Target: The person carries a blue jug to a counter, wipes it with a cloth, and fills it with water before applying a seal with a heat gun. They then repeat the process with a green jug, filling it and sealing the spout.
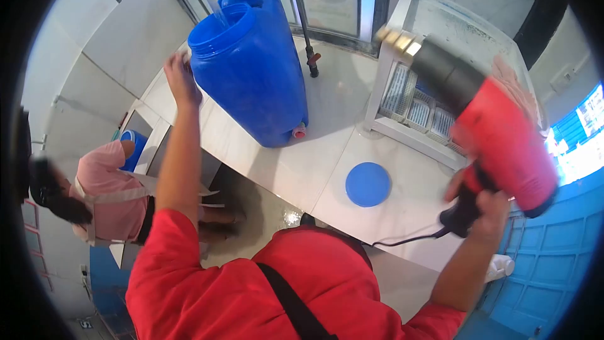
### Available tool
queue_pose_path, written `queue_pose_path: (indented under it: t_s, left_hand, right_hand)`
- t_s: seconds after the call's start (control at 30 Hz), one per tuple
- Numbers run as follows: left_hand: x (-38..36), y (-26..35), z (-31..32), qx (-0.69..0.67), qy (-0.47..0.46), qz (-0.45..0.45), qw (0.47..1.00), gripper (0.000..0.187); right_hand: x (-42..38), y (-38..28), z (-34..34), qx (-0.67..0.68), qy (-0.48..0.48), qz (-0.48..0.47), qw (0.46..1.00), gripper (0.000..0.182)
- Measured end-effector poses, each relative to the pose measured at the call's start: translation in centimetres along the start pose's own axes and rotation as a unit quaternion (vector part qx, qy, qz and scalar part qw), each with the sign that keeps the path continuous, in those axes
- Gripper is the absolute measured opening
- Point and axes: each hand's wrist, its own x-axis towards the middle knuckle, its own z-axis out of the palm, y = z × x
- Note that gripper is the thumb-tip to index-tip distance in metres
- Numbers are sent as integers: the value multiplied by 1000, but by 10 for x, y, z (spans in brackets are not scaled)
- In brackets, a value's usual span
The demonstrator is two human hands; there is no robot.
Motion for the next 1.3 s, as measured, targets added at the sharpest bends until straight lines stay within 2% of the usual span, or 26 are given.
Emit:
queue_pose_path:
  t_s: [0.03, 0.1, 0.17, 0.23, 0.27, 0.3, 0.33, 0.4, 0.43, 0.5, 0.57, 0.63, 0.67, 0.73, 0.77, 0.83, 0.87, 0.9, 0.97, 1.0, 1.07, 1.1, 1.17, 1.23, 1.27, 1.3]
  left_hand:
    - [33, 7, 18, 11, -56, 14, 998, 40]
    - [80, 17, 58, 50, -126, -29, 990, 50]
    - [117, 4, 87, 62, -154, -55, 985, 55]
    - [156, -34, 102, 168, -279, -35, 945, 66]
    - [173, -59, 107, 113, -327, -83, 934, 72]
    - [170, -59, 111, 107, -334, -83, 933, 72]
    - [164, -61, 110, 158, -353, -55, 921, 73]
    - [177, -86, 111, 236, -350, 31, 906, 69]
    - [191, -100, 100, 286, -359, 162, 874, 64]
    - [196, -106, 94, 392, -360, 373, 760, 53]
    - [197, -110, 89, 414, -387, 393, 724, 50]
    - [193, -105, 89, 380, -426, 277, 773, 48]
    - [188, -101, 86, 352, -439, 198, 802, 47]
    - [176, -92, 81, 295, -443, 74, 843, 46]
    - [169, -88, 77, 268, -438, 28, 858, 45]
    - [154, -79, 63, 219, -403, -15, 889, 44]
    - [146, -73, 56, 192, -372, -29, 908, 44]
    - [136, -65, 48, 165, -331, -32, 929, 44]
    - [110, -39, 31, 103, -205, -6, 973, 44]
    - [95, -19, 23, 68, -139, 20, 988, 44]
    - [62, 29, 16, 19, -76, 71, 994, 43]
    - [50, 49, 13, -2, -54, 95, 994, 42]
    - [28, 82, 0, -47, -131, 197, 970, 37]
    - [-14, 122, 17, -68, -165, 230, 957, 35]
    - [-37, 141, 33, -96, -293, 256, 916, 34]
    - [-62, 154, 49, -121, -416, 276, 858, 34]
  right_hand:
    - [19, -16, 6, -50, -8, -33, 998, 83]
    - [53, -45, 10, -108, -28, -49, 993, 72]
    - [86, -60, 25, -196, 64, -26, 978, 52]
    - [115, -74, 41, -379, 116, 71, 915, 37]
    - [133, -73, 43, -445, 114, 83, 885, 37]
    - [148, -72, 46, -508, 112, 97, 848, 36]
    - [156, -76, 56, -593, 91, 57, 798, 40]
    - [182, -52, 22, -692, 33, -153, 704, 47]
    - [192, -52, 26, -730, 26, -103, 675, 42]
    - [207, -50, 38, -794, 12, -18, 608, 32]
    - [223, -39, 35, -776, -4, 71, 626, 41]
    - [233, -25, 34, -837, -5, 29, 547, 43]
    - [234, -32, 38, -840, 4, 36, 542, 43]
    - [235, -44, 43, -796, -37, 83, 598, 49]
    - [242, -48, 28, -796, -34, 83, 598, 49]
    - [258, -60, -21, -788, 7, 71, 611, 46]
    - [253, -69, -46, -832, -25, 40, 552, 46]
    - [241, -76, -46, -831, -24, 40, 554, 46]
    - [214, -86, -49, -830, -29, 245, 500, 43]
    - [212, -81, -70, -830, -29, 244, 500, 43]
    - [205, -64, -116, -778, -57, 115, 615, 42]
    - [200, -65, -120, -777, -58, 114, 616, 42]
    - [185, -74, -116, -671, 128, -91, 725, 34]
    - [170, -101, -78, -548, 193, -117, 805, 32]
    - [164, -109, -66, -546, 190, -118, 807, 32]
    - [160, -116, -56, -452, 160, -172, 861, 35]
